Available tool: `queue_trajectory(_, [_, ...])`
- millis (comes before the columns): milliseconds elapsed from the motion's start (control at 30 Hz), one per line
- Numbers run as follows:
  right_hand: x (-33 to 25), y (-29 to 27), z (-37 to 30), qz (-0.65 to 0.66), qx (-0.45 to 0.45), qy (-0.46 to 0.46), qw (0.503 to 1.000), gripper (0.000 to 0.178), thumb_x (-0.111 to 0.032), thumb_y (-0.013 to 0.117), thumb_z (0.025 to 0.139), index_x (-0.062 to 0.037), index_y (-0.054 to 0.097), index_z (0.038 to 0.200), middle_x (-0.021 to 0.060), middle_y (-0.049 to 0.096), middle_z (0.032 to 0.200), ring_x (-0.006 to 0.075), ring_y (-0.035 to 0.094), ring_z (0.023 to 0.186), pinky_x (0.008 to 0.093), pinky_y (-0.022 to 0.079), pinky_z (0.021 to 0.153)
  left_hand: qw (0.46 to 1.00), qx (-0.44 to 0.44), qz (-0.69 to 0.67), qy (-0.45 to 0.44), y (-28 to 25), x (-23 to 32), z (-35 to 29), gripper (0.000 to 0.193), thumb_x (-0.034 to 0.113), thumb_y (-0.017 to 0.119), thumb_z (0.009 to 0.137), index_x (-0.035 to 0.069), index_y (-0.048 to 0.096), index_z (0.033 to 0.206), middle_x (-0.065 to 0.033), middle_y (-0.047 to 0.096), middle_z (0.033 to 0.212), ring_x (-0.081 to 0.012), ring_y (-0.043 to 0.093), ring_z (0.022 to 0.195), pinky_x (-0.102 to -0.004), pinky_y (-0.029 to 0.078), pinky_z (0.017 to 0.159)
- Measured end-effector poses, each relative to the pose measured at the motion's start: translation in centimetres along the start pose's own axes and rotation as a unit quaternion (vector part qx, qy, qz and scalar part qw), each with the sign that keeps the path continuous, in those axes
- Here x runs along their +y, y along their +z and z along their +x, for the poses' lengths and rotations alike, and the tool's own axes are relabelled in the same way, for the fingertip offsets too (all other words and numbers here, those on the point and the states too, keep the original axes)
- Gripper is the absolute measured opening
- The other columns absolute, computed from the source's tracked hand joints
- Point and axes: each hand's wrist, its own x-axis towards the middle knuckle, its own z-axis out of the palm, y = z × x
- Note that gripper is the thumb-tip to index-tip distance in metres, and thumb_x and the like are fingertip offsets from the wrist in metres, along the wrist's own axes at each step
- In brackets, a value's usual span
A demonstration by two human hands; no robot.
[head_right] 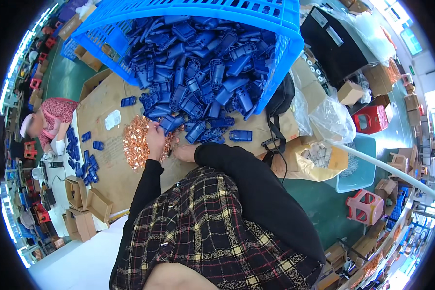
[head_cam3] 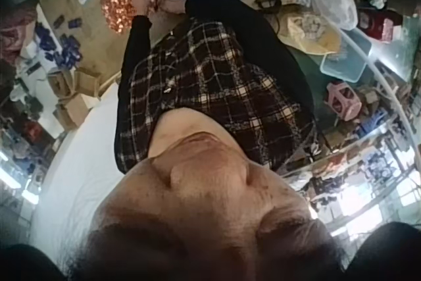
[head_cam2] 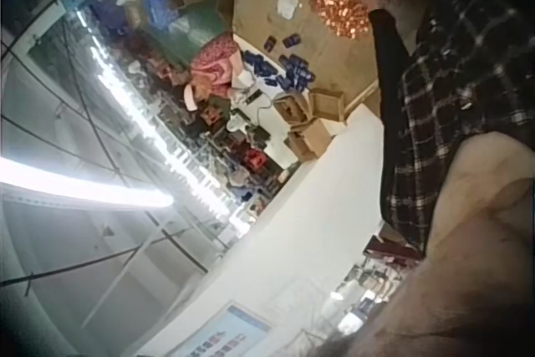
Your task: The recorder is assembling small electronic components by inserting metal contacts into blue plastic housings at a workbench.
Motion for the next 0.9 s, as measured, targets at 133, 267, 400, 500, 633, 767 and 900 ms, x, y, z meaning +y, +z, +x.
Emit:
queue_trajectory(133, [0.5,-0.1,-0.4,0.036,-0.011,-0.003,0.999,0.022,-0.011,0.044,0.077,0.0011,0.052,0.094,0.0211,0.059,0.084,0.0362,0.059,0.078,0.0438,0.047,0.066,0.93,-0.024,-0.36,-0.075,-3.8,0.3,0.3,0.02,0.003,0.049,0.081,0.003,0.054,0.101,-0.0092,0.055,0.089,-0.016,0.057,0.075,-0.0284,0.049,0.055])
queue_trajectory(267, [0.5,-0.2,-0.3,0.088,0.014,0.035,0.995,0.021,-0.013,0.043,0.079,0.0012,0.052,0.092,0.021,0.058,0.079,0.0379,0.057,0.076,0.0413,0.046,0.065,0.838,-0.015,-0.533,-0.112,-8.6,2.5,-1.3,0.027,0.001,0.051,0.08,0.004,0.052,0.107,-0.0079,0.055,0.095,-0.0155,0.055,0.086,-0.0281,0.051,0.062])
queue_trajectory(400, [-2.2,-7.1,-0.9,0.303,0.092,0.126,0.94,0.014,-0.014,0.052,0.08,-0.0033,0.055,0.088,0.0104,0.059,0.076,0.0246,0.059,0.067,0.0334,0.047,0.057,0.726,-0.001,-0.684,-0.074,-11.0,1.5,-2.6,0.04,0.001,0.056,0.078,0.005,0.046,0.116,-0.0092,0.055,0.098,-0.0182,0.055,0.089,-0.0379,0.048,0.081])
queue_trajectory(500, [-2.7,-10.8,-1.7,0.495,0.123,0.209,0.834,0.011,-0.015,0.056,0.081,-0.0043,0.053,0.082,0.0013,0.052,0.066,0.0078,0.052,0.057,0.0246,0.043,0.049,0.653,-0.036,-0.747,-0.121,-10.9,4.3,-2.9,0.035,0.006,0.058,0.08,0.004,0.048,0.113,-0.0095,0.056,0.094,-0.0194,0.058,0.085,-0.0368,0.05,0.075])
queue_trajectory(633, [-5.4,-16.2,-1.6,0.517,0.2,0.157,0.817,0.006,-0.011,0.055,0.083,-0.0043,0.054,0.082,-0.0004,0.049,0.074,0.0052,0.048,0.06,0.0207,0.041,0.054,0.669,-0.095,-0.708,-0.206,-9.2,4.2,-3.9,0.028,0.024,0.052,0.087,0.004,0.049,0.107,-0.0124,0.059,0.091,-0.0226,0.062,0.074,-0.0347,0.053,0.06])
queue_trajectory(767, [-7.0,-19.3,-1.6,0.334,0.278,0.103,0.895,0.008,-0.008,0.057,0.08,-0.0017,0.054,0.084,0.0043,0.049,0.091,0.0103,0.05,0.078,0.0246,0.041,0.065,0.723,-0.099,-0.658,-0.183,-9.1,9.3,-5.3,0.028,0.013,0.046,0.087,0.002,0.042,0.113,-0.0129,0.057,0.097,-0.0213,0.062,0.077,-0.0343,0.053,0.062])
queue_trajectory(900, [-7.1,-19.9,-1.1,0.105,0.325,-0.021,0.94,0.009,-0.004,0.058,0.074,-0.0023,0.055,0.082,0.0114,0.051,0.095,0.0282,0.049,0.091,0.0328,0.043,0.075,0.802,-0.124,-0.571,-0.126,-8.9,10.5,-5.9,0.034,0.0,0.039,0.083,0.0,0.039,0.118,-0.0117,0.054,0.101,-0.0191,0.06,0.081,-0.0318,0.054,0.065])
